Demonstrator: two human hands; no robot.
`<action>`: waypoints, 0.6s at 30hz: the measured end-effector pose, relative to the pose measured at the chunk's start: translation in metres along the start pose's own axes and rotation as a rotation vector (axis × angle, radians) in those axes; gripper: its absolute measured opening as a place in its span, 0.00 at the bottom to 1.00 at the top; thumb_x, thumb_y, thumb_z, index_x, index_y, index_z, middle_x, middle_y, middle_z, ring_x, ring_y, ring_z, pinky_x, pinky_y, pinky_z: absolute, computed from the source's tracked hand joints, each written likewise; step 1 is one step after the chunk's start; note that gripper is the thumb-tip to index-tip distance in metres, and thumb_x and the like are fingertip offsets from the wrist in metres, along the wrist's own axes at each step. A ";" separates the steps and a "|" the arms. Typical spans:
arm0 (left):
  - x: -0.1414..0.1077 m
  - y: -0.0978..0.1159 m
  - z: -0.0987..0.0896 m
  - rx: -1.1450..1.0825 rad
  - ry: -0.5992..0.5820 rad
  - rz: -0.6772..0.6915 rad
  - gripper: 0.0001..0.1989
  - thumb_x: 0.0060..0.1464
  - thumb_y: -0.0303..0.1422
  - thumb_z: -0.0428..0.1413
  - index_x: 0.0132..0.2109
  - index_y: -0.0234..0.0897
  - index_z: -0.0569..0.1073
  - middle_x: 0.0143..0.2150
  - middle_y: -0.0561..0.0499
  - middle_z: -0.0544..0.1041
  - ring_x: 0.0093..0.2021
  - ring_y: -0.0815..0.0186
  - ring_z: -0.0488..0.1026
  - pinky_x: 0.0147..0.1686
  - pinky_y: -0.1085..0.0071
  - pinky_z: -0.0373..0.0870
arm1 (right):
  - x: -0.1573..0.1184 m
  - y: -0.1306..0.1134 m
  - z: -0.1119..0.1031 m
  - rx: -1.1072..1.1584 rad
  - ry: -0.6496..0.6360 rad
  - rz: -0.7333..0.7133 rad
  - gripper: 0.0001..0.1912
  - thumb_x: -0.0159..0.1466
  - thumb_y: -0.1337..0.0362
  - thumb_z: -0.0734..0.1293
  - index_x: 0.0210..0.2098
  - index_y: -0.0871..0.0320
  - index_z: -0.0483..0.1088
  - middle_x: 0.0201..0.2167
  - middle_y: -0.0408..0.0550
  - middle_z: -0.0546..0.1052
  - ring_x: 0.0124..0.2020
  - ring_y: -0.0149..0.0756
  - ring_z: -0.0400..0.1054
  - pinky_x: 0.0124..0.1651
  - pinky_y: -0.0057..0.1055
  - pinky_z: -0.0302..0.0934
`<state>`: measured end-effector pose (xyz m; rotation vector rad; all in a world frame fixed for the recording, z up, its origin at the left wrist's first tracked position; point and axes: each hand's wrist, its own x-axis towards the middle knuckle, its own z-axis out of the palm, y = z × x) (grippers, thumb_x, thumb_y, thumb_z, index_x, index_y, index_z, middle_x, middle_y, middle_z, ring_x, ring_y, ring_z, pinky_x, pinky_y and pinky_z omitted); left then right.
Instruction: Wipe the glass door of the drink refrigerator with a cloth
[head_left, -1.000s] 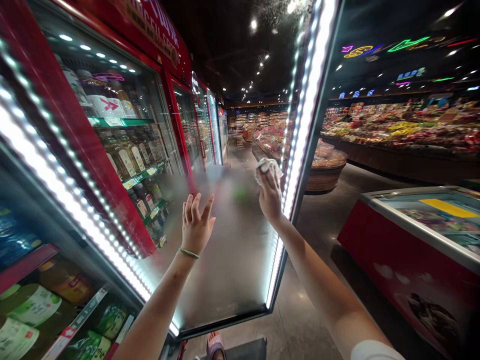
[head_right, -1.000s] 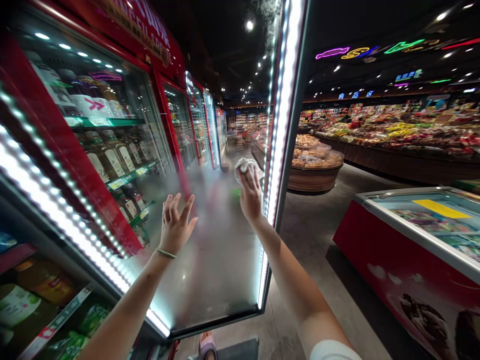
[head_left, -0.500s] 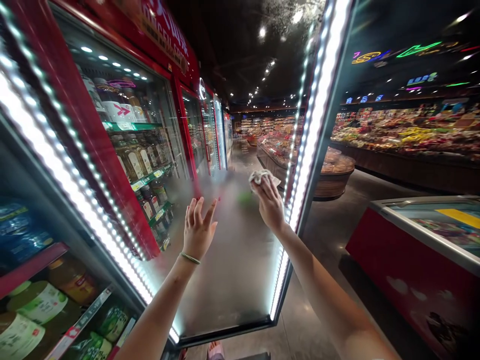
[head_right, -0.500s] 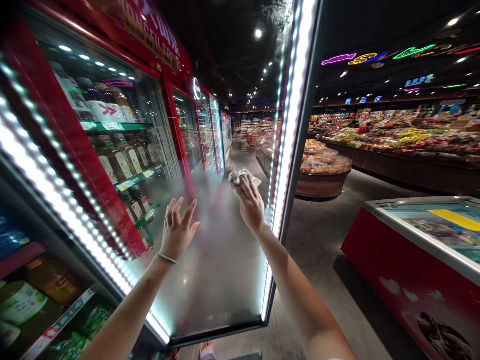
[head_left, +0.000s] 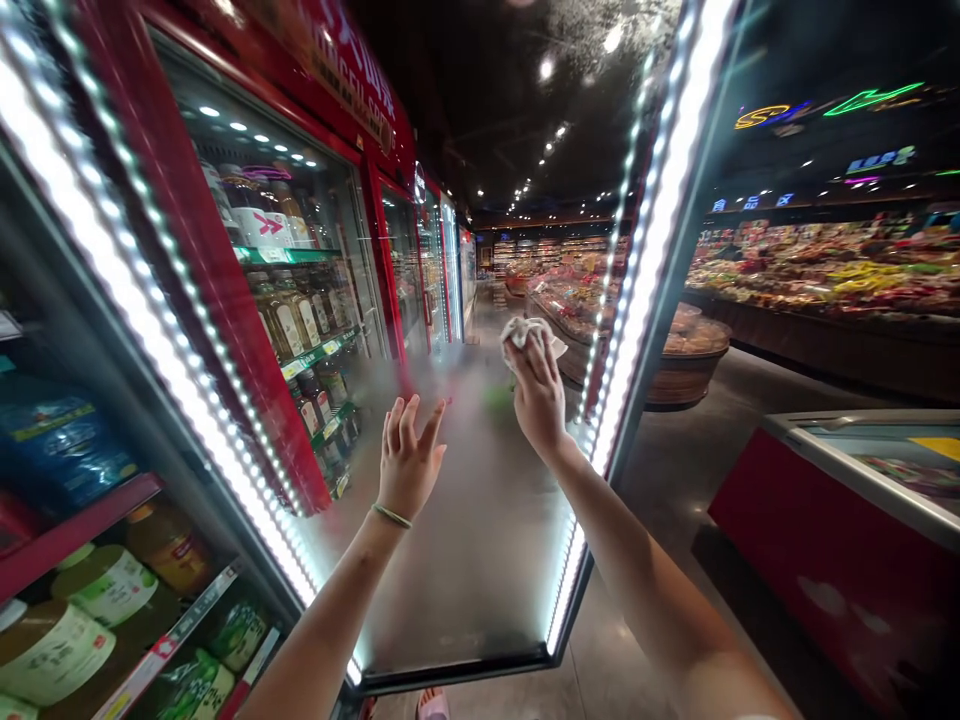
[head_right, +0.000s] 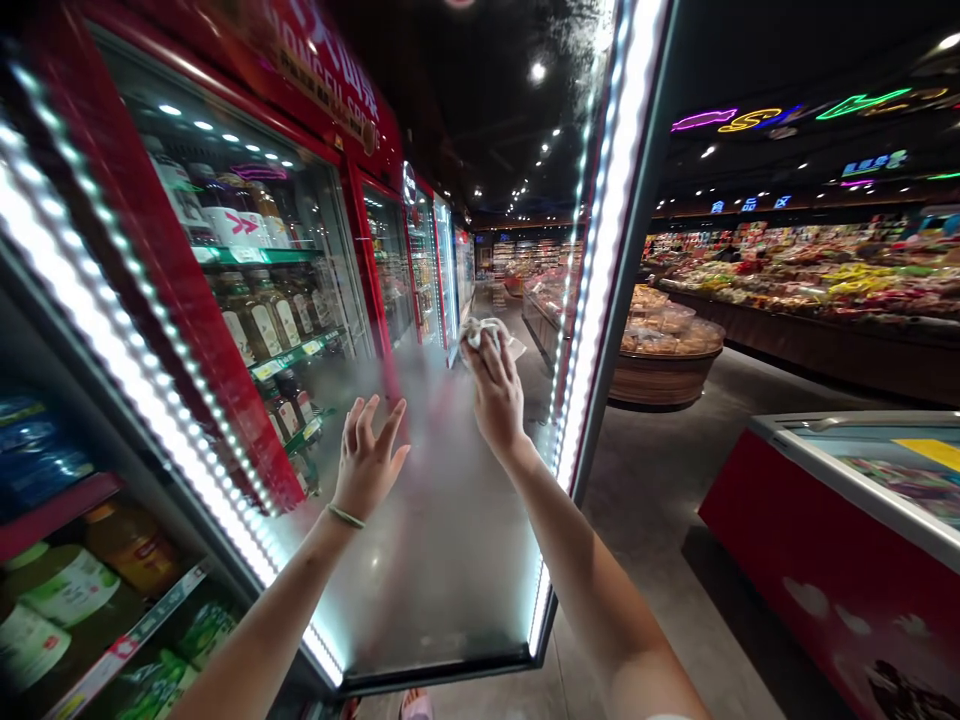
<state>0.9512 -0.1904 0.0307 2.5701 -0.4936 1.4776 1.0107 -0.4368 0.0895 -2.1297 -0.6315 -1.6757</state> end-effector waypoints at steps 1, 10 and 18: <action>0.000 -0.001 -0.001 0.003 -0.003 -0.004 0.45 0.57 0.27 0.65 0.76 0.48 0.55 0.71 0.35 0.62 0.76 0.39 0.55 0.70 0.38 0.63 | 0.001 -0.002 0.001 0.008 -0.041 -0.043 0.31 0.75 0.74 0.55 0.73 0.44 0.61 0.72 0.46 0.67 0.78 0.44 0.47 0.77 0.52 0.55; 0.001 -0.008 -0.008 0.032 -0.008 -0.019 0.52 0.55 0.28 0.67 0.78 0.50 0.48 0.72 0.34 0.61 0.76 0.38 0.56 0.69 0.38 0.63 | 0.016 -0.019 0.007 0.012 -0.022 -0.067 0.30 0.76 0.73 0.55 0.72 0.45 0.63 0.71 0.46 0.68 0.78 0.43 0.47 0.77 0.51 0.55; -0.001 -0.016 -0.012 0.020 0.012 -0.022 0.46 0.58 0.28 0.65 0.77 0.47 0.53 0.72 0.33 0.61 0.76 0.38 0.54 0.70 0.39 0.62 | 0.023 -0.030 0.011 0.031 -0.010 -0.032 0.31 0.75 0.74 0.55 0.73 0.44 0.61 0.72 0.45 0.67 0.78 0.44 0.47 0.77 0.52 0.55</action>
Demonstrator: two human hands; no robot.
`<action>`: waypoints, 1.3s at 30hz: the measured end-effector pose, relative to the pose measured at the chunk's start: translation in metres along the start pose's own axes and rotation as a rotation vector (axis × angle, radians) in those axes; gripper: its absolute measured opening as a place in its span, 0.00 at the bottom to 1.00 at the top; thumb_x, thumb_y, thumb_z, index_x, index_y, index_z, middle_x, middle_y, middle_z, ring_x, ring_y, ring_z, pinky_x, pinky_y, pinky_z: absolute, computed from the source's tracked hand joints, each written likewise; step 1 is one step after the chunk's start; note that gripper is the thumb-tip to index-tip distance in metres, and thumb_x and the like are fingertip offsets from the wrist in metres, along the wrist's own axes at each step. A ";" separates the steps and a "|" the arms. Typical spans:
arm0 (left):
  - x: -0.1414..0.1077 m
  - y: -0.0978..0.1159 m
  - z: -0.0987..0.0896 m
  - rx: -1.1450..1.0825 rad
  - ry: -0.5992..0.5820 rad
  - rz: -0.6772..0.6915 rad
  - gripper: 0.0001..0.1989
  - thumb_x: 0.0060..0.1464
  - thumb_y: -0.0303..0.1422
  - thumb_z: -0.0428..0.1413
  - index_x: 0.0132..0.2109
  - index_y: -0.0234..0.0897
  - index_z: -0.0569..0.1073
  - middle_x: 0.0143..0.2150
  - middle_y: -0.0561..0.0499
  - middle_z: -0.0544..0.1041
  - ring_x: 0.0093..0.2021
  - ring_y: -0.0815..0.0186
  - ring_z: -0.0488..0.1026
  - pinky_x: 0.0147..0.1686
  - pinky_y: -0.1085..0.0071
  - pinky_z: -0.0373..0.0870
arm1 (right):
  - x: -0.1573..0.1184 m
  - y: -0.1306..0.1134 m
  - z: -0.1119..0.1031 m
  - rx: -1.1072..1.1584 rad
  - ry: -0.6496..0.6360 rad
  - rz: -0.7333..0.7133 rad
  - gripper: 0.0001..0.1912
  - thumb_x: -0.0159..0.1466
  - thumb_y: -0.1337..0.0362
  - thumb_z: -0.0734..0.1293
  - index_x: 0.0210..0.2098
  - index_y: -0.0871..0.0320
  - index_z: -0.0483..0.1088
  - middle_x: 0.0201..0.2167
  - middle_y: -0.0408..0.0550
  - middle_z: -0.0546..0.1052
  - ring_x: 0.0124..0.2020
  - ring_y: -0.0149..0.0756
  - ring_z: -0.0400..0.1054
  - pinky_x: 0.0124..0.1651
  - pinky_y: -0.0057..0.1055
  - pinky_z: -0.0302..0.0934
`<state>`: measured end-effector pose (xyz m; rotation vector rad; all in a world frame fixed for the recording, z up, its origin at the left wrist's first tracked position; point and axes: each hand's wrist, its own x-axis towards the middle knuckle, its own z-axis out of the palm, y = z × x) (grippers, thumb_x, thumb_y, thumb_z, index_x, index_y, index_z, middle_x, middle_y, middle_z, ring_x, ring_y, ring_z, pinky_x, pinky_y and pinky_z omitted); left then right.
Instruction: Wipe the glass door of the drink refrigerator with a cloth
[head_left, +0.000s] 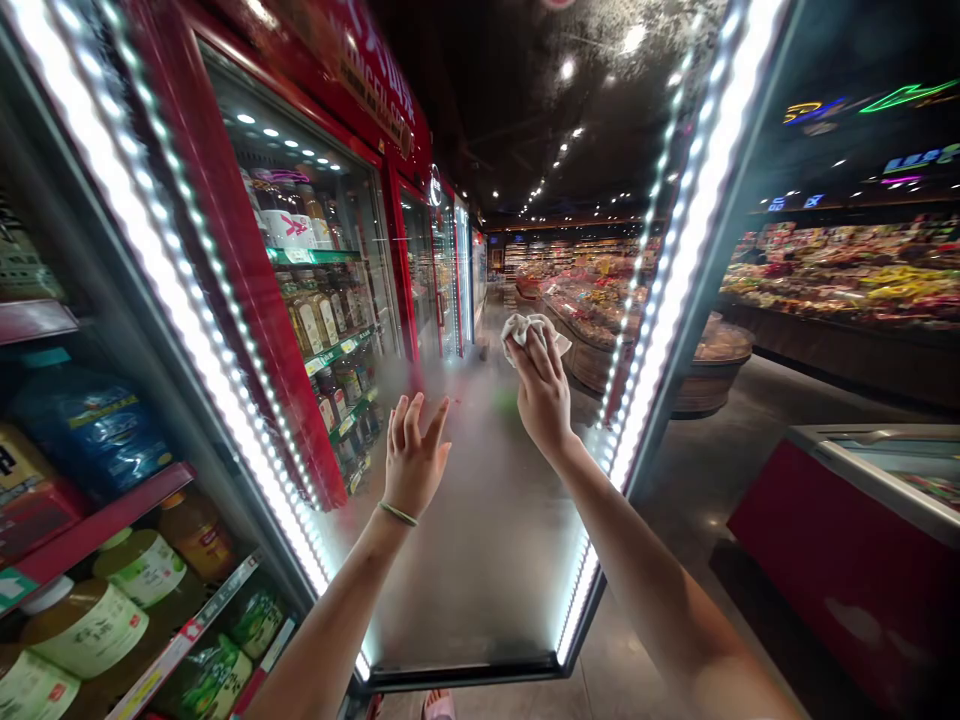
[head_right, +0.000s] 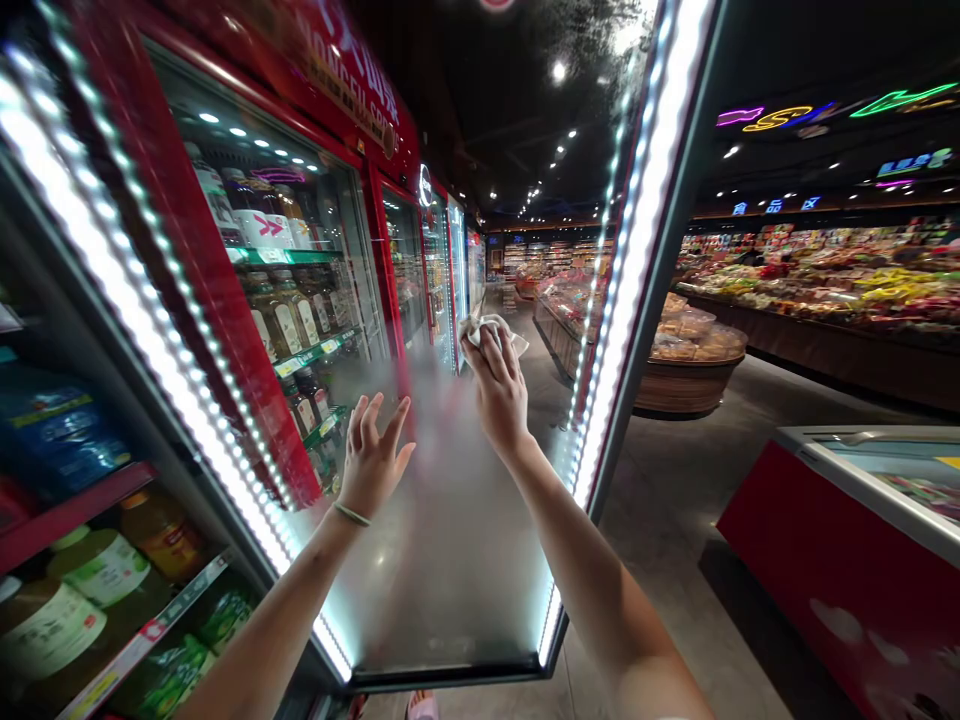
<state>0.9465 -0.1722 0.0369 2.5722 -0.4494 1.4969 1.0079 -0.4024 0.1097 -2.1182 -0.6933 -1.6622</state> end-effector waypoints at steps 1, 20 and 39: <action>0.000 -0.001 0.000 -0.006 -0.007 -0.006 0.46 0.59 0.28 0.64 0.77 0.48 0.52 0.72 0.33 0.61 0.77 0.38 0.53 0.71 0.39 0.61 | 0.001 -0.001 0.001 0.010 -0.022 -0.009 0.31 0.75 0.74 0.55 0.73 0.43 0.61 0.72 0.44 0.67 0.78 0.43 0.47 0.78 0.51 0.54; -0.002 -0.020 -0.012 0.015 -0.004 -0.038 0.40 0.62 0.30 0.62 0.76 0.46 0.56 0.71 0.34 0.60 0.77 0.40 0.51 0.71 0.40 0.61 | 0.012 -0.021 0.014 0.010 -0.055 -0.027 0.29 0.76 0.72 0.56 0.70 0.43 0.66 0.71 0.43 0.69 0.78 0.43 0.49 0.77 0.51 0.55; -0.011 -0.020 -0.021 -0.035 0.020 -0.087 0.44 0.58 0.30 0.66 0.76 0.46 0.55 0.70 0.34 0.60 0.76 0.38 0.54 0.69 0.38 0.64 | -0.007 -0.031 0.019 -0.036 -0.004 -0.049 0.33 0.74 0.76 0.58 0.73 0.44 0.60 0.71 0.49 0.69 0.78 0.47 0.50 0.75 0.55 0.57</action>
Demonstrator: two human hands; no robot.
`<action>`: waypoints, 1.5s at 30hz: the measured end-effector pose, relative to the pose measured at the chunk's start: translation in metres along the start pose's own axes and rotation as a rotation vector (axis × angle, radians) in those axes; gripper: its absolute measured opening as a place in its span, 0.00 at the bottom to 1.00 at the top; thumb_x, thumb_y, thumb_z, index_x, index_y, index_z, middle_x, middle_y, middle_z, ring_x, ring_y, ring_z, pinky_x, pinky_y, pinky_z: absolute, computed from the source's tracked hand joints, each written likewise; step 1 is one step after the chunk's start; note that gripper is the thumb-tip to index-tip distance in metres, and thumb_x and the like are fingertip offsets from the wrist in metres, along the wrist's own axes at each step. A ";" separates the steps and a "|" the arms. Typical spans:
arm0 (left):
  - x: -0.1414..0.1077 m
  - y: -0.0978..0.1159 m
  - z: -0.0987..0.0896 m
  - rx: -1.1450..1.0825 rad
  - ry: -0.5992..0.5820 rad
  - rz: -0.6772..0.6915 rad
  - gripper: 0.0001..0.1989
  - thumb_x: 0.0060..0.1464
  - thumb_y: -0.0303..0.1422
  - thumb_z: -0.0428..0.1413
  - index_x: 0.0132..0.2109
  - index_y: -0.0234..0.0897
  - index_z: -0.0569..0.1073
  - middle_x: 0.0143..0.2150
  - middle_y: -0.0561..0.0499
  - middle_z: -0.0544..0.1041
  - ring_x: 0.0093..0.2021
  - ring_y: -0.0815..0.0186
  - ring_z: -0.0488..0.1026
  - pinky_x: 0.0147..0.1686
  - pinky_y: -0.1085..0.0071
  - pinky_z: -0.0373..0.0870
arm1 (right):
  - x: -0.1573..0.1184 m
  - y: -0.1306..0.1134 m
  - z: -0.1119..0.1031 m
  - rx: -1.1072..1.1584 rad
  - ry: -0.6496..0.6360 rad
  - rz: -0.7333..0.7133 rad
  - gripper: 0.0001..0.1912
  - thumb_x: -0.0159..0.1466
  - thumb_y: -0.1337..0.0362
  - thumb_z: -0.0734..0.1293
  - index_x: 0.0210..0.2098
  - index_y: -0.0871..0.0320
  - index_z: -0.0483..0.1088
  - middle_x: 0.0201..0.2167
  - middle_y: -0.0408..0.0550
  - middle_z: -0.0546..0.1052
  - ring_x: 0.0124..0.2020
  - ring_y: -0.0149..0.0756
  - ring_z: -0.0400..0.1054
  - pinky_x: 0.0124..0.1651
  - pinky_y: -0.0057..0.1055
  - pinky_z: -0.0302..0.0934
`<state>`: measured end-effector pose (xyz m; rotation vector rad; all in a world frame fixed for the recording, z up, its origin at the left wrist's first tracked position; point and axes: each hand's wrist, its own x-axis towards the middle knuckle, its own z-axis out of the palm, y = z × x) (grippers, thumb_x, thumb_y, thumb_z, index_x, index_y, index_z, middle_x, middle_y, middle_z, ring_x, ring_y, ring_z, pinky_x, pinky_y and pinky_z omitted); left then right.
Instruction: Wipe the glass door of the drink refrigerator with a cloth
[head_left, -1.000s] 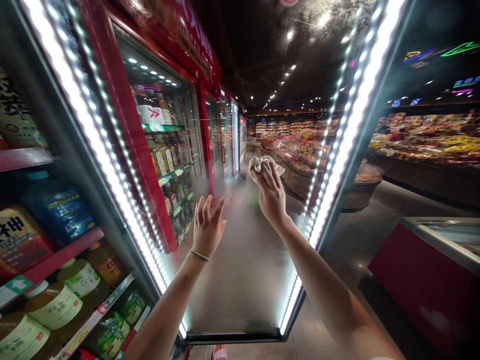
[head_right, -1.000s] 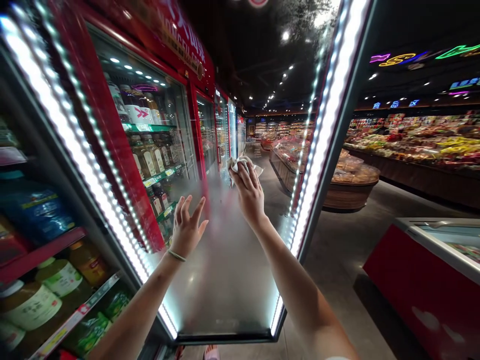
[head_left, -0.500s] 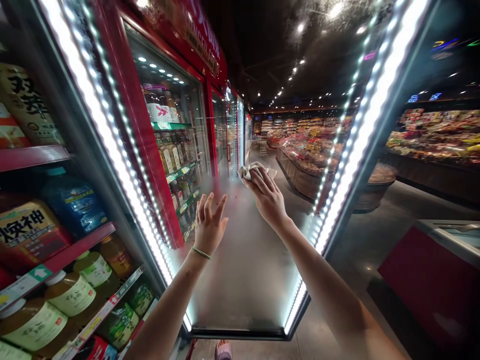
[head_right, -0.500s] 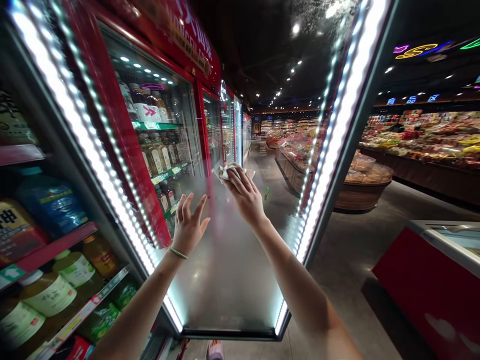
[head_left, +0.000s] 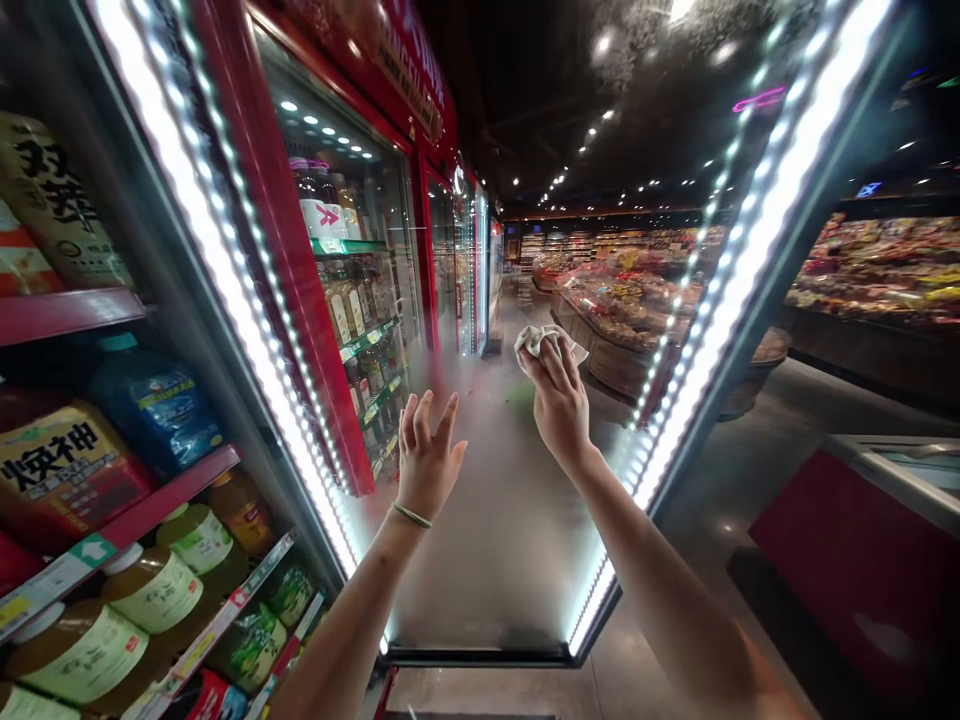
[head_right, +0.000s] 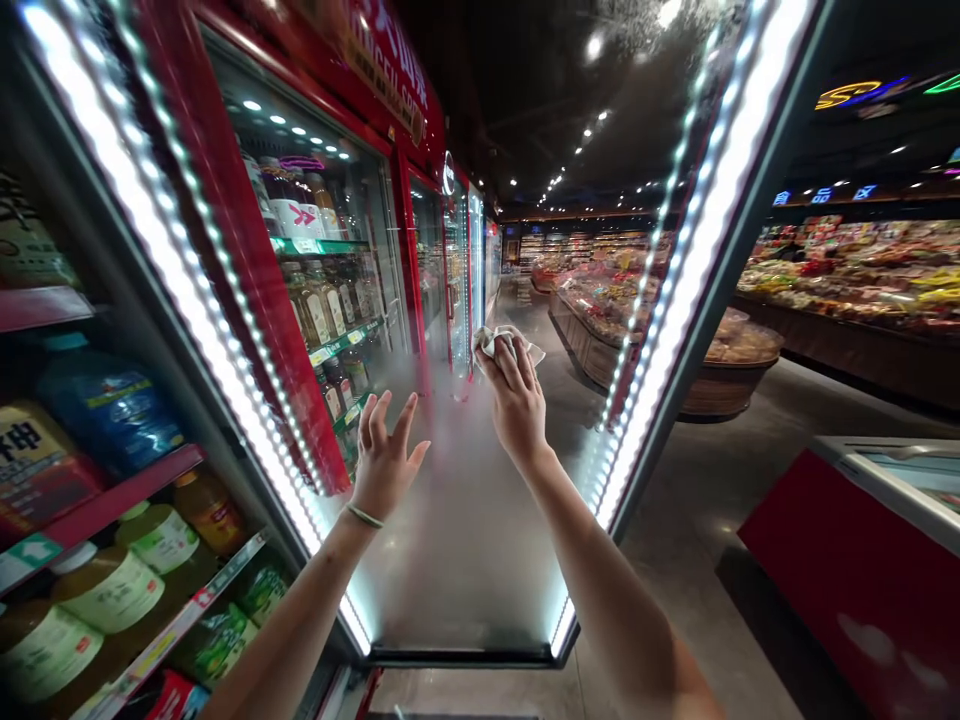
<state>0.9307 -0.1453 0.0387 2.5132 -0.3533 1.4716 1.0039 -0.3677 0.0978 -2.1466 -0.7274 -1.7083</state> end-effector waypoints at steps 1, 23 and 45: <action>0.003 0.000 -0.001 -0.020 0.002 0.004 0.45 0.58 0.31 0.65 0.76 0.47 0.54 0.71 0.34 0.60 0.76 0.38 0.54 0.68 0.38 0.65 | 0.002 -0.004 0.002 -0.002 -0.011 0.002 0.33 0.74 0.76 0.58 0.74 0.44 0.59 0.71 0.49 0.68 0.78 0.48 0.48 0.76 0.55 0.57; 0.016 -0.069 -0.011 -0.086 0.045 0.063 0.45 0.60 0.31 0.64 0.77 0.47 0.52 0.72 0.35 0.59 0.76 0.38 0.51 0.69 0.37 0.63 | 0.004 -0.063 0.042 -0.097 0.055 0.013 0.36 0.74 0.75 0.60 0.76 0.45 0.54 0.71 0.52 0.68 0.78 0.47 0.47 0.75 0.53 0.57; 0.014 -0.077 -0.006 -0.050 0.063 0.057 0.55 0.60 0.33 0.65 0.79 0.34 0.35 0.70 0.29 0.65 0.75 0.40 0.57 0.71 0.42 0.64 | 0.027 -0.094 0.054 -0.058 -0.076 -0.088 0.32 0.74 0.74 0.59 0.73 0.42 0.61 0.69 0.45 0.71 0.76 0.44 0.54 0.76 0.50 0.57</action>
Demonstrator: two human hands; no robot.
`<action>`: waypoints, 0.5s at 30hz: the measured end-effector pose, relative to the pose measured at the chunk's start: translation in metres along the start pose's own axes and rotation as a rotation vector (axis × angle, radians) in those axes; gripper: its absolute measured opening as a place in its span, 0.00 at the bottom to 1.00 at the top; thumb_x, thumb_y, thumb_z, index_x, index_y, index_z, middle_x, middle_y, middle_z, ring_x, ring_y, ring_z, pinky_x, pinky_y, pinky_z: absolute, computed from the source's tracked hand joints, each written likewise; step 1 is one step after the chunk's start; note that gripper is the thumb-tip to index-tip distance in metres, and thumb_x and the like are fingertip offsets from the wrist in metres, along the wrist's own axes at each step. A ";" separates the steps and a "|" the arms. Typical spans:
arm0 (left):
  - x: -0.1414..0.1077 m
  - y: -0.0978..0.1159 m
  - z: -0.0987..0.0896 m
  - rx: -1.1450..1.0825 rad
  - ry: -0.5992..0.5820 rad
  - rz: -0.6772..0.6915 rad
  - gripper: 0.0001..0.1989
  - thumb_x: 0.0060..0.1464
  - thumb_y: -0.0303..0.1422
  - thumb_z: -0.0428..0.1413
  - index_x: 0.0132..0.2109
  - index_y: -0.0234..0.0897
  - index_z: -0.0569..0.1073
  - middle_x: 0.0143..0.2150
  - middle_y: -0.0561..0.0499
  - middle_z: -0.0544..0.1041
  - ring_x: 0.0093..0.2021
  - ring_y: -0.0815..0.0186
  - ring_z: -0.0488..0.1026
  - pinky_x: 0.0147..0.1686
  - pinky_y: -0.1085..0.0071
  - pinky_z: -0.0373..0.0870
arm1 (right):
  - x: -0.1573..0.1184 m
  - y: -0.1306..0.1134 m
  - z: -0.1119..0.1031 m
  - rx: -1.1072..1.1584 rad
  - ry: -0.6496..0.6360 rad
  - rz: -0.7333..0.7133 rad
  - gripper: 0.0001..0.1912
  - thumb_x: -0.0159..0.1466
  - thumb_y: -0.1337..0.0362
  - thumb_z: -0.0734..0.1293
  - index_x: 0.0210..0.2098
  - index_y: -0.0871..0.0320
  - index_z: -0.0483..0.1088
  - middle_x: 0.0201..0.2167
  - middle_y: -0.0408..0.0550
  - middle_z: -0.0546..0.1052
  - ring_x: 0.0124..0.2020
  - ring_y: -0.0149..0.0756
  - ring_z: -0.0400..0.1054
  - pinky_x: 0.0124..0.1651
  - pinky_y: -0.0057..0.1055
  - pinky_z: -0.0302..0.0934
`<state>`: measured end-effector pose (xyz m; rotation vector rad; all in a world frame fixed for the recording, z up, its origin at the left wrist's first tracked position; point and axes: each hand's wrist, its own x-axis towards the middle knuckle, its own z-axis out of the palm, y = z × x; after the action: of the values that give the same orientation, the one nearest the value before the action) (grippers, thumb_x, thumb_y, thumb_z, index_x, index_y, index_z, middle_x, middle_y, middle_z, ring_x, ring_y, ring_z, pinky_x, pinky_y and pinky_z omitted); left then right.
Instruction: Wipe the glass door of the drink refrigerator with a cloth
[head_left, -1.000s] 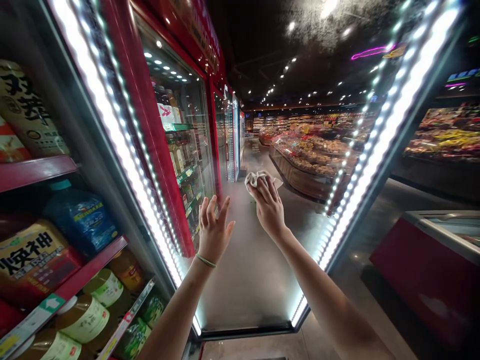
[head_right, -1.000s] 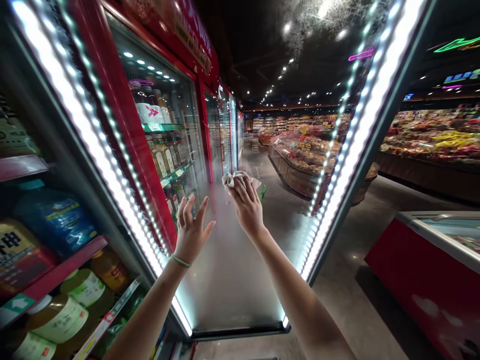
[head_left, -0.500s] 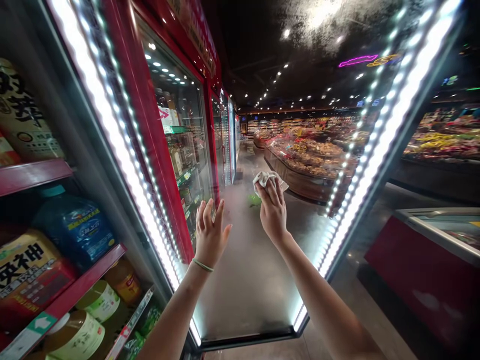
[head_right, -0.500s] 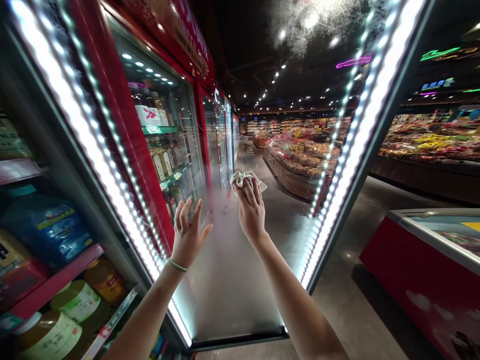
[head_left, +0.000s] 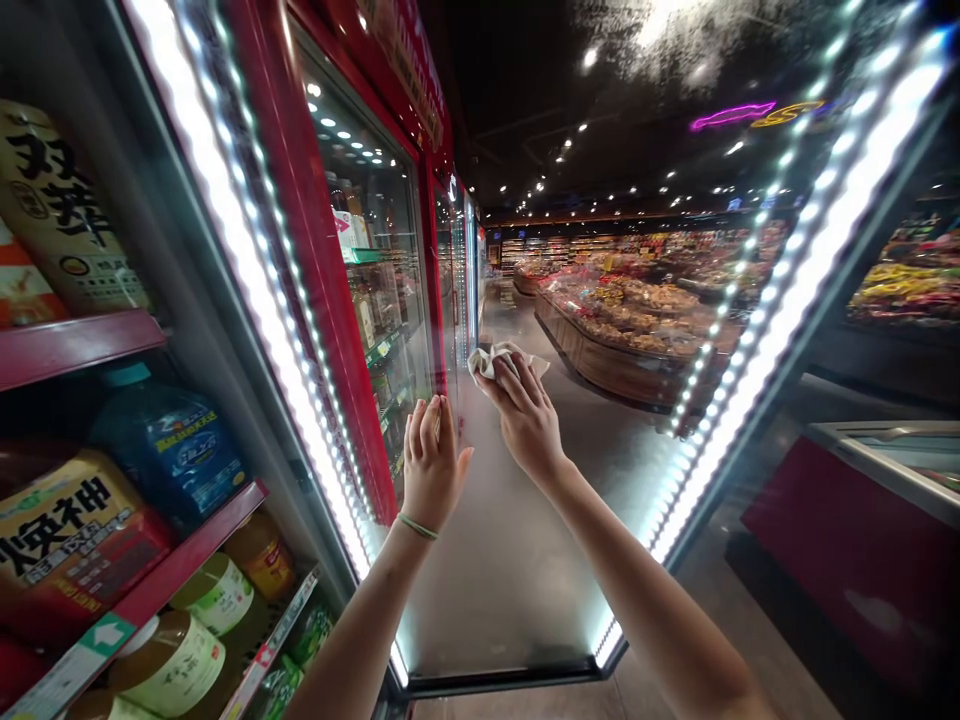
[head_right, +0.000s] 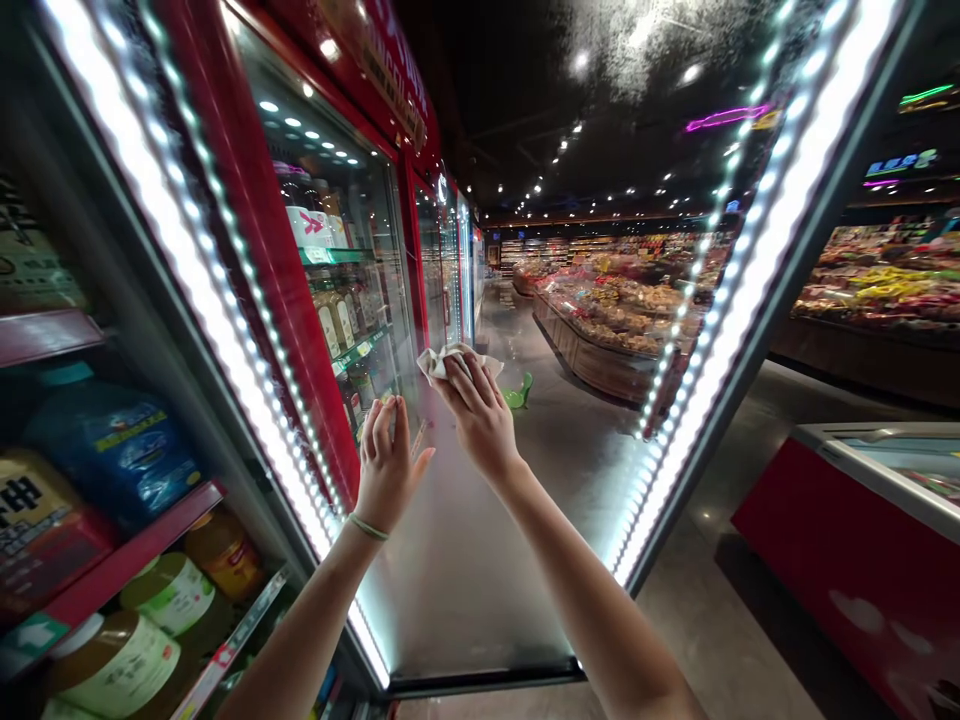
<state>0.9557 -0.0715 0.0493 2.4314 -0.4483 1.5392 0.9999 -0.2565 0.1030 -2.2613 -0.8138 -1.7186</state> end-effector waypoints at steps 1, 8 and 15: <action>0.000 0.000 0.000 0.002 0.000 -0.001 0.56 0.60 0.33 0.65 0.79 0.35 0.35 0.70 0.29 0.66 0.75 0.40 0.58 0.70 0.42 0.64 | 0.000 -0.001 0.000 0.009 -0.001 0.006 0.32 0.74 0.74 0.59 0.73 0.42 0.61 0.69 0.44 0.71 0.76 0.44 0.55 0.76 0.49 0.57; 0.001 -0.002 -0.003 0.009 -0.002 0.007 0.56 0.60 0.32 0.65 0.79 0.35 0.34 0.69 0.30 0.67 0.75 0.41 0.59 0.70 0.44 0.65 | 0.007 -0.010 0.004 0.036 0.026 0.058 0.31 0.74 0.74 0.58 0.73 0.43 0.62 0.71 0.45 0.69 0.77 0.45 0.50 0.77 0.52 0.55; -0.003 -0.005 -0.005 -0.033 -0.020 0.004 0.56 0.60 0.32 0.65 0.79 0.34 0.34 0.70 0.28 0.65 0.75 0.40 0.57 0.70 0.43 0.65 | 0.003 -0.014 0.004 0.042 0.058 0.078 0.31 0.74 0.74 0.58 0.72 0.44 0.62 0.71 0.46 0.69 0.78 0.45 0.48 0.77 0.53 0.55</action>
<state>0.9522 -0.0652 0.0484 2.4245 -0.4786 1.4977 0.9967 -0.2424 0.1020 -2.1751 -0.7322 -1.7078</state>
